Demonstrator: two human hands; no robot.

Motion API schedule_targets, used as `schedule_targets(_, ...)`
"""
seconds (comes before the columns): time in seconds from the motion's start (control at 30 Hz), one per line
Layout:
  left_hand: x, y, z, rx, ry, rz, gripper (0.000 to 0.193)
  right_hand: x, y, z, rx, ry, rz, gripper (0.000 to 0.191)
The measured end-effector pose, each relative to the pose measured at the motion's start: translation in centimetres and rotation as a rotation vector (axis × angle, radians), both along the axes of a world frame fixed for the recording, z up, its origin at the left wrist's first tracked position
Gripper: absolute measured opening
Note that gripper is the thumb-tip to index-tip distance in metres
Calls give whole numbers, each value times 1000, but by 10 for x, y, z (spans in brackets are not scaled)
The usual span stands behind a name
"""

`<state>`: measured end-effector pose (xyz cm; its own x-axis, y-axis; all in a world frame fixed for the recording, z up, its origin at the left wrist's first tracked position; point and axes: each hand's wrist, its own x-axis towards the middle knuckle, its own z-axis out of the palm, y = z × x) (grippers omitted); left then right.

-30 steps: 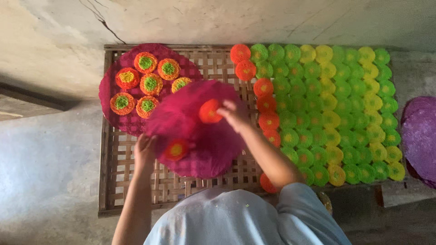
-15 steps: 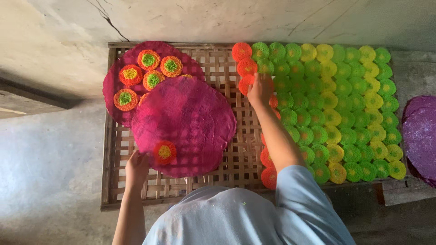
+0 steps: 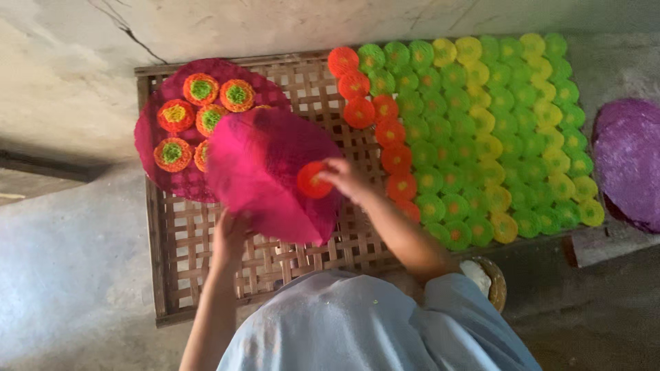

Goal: The person lifts round green, yellow, and orange rice cakes off pink and purple plastic sheets and places them one at a time onto a slatted bamboo rack, arranging them in tight rows by color. They occasionally reposition the plastic sheets to reach cakes underneath and continue filling the rack rows.

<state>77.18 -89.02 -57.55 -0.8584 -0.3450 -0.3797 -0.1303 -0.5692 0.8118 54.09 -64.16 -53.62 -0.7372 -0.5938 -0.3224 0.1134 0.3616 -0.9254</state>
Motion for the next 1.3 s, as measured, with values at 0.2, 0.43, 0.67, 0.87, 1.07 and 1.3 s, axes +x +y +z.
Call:
schedule_targets(0.2, 57, -38, -10, -137, -106, 48, 32, -72, 54, 10, 381, 551, -218, 43)
schedule_targets(0.43, 75, -37, -8, -189, -186, 97, 37, -76, 56, 18, 601, 1061, -214, 47)
schedule_targets(0.67, 30, 14, 32, -154, 58, 3, 31, -3, -8, 55, 58, 662, -25, 39)
schedule_targets(0.87, -56, 160, 88, -215, 379, -328, 56, 20, 67, 81, -62, 471, 73, 37)
schedule_targets(1.07, -78, 255, 90, -429, 213, -396, 53, -102, 371, 107, -642, -280, -625, 19)
schedule_targets(1.3, -65, 268, 40, -539, 29, -317, 43, -122, 635, 138, -982, 68, -1149, 50)
